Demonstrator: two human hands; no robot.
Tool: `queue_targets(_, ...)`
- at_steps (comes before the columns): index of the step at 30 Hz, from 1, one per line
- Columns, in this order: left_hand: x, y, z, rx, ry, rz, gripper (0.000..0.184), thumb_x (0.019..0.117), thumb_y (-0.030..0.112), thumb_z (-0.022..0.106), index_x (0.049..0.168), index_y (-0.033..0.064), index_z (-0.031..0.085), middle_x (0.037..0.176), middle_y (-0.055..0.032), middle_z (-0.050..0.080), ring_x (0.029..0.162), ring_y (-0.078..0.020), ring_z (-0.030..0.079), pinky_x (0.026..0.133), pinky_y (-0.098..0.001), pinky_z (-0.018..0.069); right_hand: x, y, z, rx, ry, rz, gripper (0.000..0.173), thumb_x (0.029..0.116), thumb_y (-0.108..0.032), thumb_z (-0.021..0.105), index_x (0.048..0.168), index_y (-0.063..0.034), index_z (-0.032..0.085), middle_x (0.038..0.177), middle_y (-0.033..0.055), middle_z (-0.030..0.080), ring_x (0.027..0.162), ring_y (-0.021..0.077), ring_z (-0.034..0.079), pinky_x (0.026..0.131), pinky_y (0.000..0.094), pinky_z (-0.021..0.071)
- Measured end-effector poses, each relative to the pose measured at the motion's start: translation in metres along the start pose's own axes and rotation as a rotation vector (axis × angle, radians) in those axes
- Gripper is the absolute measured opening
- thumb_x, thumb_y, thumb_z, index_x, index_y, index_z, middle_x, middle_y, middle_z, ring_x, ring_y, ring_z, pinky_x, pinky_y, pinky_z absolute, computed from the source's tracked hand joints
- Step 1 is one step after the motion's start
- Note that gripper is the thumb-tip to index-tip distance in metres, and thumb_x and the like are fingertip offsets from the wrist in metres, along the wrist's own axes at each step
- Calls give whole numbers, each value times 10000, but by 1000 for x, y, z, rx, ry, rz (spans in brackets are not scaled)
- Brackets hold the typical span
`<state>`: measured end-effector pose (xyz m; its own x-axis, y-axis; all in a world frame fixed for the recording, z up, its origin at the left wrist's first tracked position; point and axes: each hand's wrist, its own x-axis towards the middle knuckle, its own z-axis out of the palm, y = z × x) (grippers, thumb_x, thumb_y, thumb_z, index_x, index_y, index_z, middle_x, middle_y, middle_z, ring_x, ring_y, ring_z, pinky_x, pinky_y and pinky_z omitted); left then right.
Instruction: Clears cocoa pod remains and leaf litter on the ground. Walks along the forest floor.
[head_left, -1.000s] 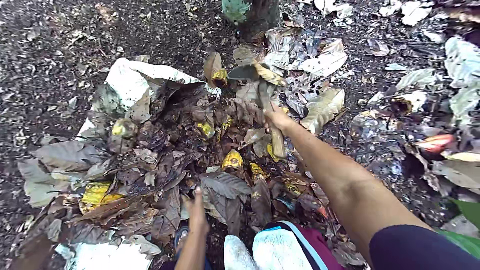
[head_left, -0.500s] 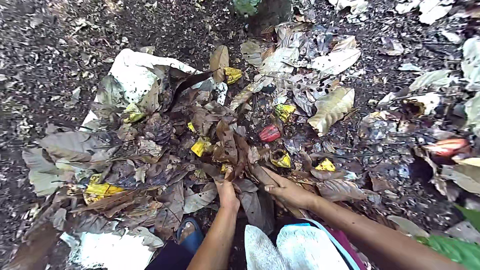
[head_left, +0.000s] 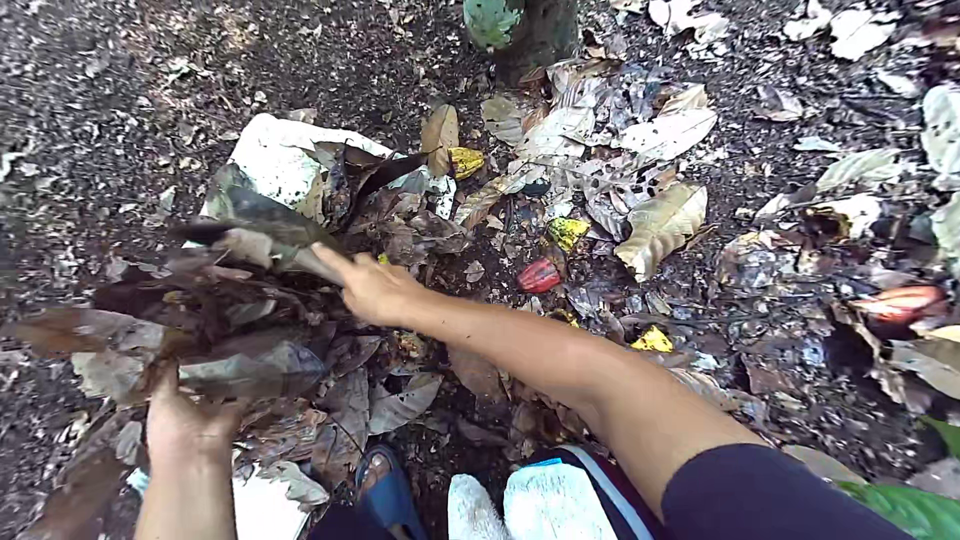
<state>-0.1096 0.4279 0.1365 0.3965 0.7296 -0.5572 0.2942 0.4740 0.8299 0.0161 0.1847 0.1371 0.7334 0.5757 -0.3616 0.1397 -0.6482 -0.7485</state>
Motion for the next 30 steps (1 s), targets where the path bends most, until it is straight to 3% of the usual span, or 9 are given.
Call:
queue_targets(3, 5, -4, -33, 206, 51, 60, 565, 1015, 458, 538, 1501, 200, 412, 1403, -104, 565, 1220, -277, 600, 923, -597, 529, 10, 46, -36, 173, 122, 88, 749, 1026, -190, 564, 1656, -321, 180, 1248, 222, 670, 1020, 405, 698, 827, 648, 567)
queue_targets(6, -21, -41, -46, 439, 44, 312, 578, 1029, 169, 512, 1549, 9, 318, 1462, -179, 478, 1215, -193, 559, 989, -391, 506, 21, 122, -78, 405, 290, 224, 675, 1075, -266, 520, 1654, -243, 173, 1139, 225, 662, 838, 334, 674, 748, 537, 572)
queue_targets(10, -63, -117, -33, 682, -156, 537, 398, 987, 56, 542, 1326, -151, 509, 1306, -289, 581, 1154, -252, 614, 993, -373, 514, 12, 233, -107, 513, 435, 441, 646, 1070, -282, 525, 1636, -224, 218, 1135, 204, 634, 758, 279, 638, 693, 474, 569)
queue_targets(13, -74, -147, -4, 875, -456, 675, 286, 996, 113, 546, 1187, -55, 678, 1211, -202, 672, 1151, -260, 643, 1011, -422, 526, -59, 265, -95, 544, 285, 517, 612, 1094, -303, 478, 1632, -234, 194, 945, 132, 598, 609, 206, 561, 563, 394, 535)
queue_targets(17, -55, -152, 63, 1107, -623, 687, 309, 1018, 142, 534, 1262, 17, 677, 1290, -164, 668, 1235, -276, 622, 1075, -452, 486, -196, 252, -71, 472, -39, 563, 602, 1057, -320, 520, 1609, -281, 284, 973, 114, 620, 630, 192, 578, 567, 386, 536)
queue_targets(20, -35, -154, 115, 1415, -637, 498, 546, 1011, 270, 607, 1501, 63, 487, 1519, -184, 501, 1413, -350, 474, 1171, -544, 375, -248, 216, -60, 401, -70, 549, 700, 1011, -281, 591, 1632, -269, 269, 1151, 138, 651, 700, 201, 632, 629, 411, 569)
queue_targets(22, -28, -168, 137, 1628, -609, 418, 812, 949, 388, 701, 1597, 71, 329, 1628, -190, 358, 1488, -394, 358, 1189, -612, 291, -241, 195, -51, 417, -11, 531, 712, 1008, -288, 592, 1636, -253, 258, 1185, 133, 642, 731, 189, 640, 649, 397, 573)
queue_targets(24, -25, -183, 149, 1790, -579, 399, 929, 906, 426, 739, 1618, 61, 267, 1650, -199, 311, 1500, -418, 325, 1186, -645, 257, -206, 182, -39, 525, 109, 484, 683, 1030, -264, 542, 1633, -193, 231, 997, 90, 635, 621, 149, 601, 570, 339, 558)
queue_targets(30, -28, -174, 149, 1771, -486, 343, 758, 892, 309, 731, 1526, 54, 402, 1554, -200, 436, 1316, -378, 562, 1052, -562, 481, -104, 168, 12, 726, 57, 558, 604, 1096, -242, 478, 1624, -215, 187, 933, 105, 588, 619, 180, 604, 581, 353, 562)
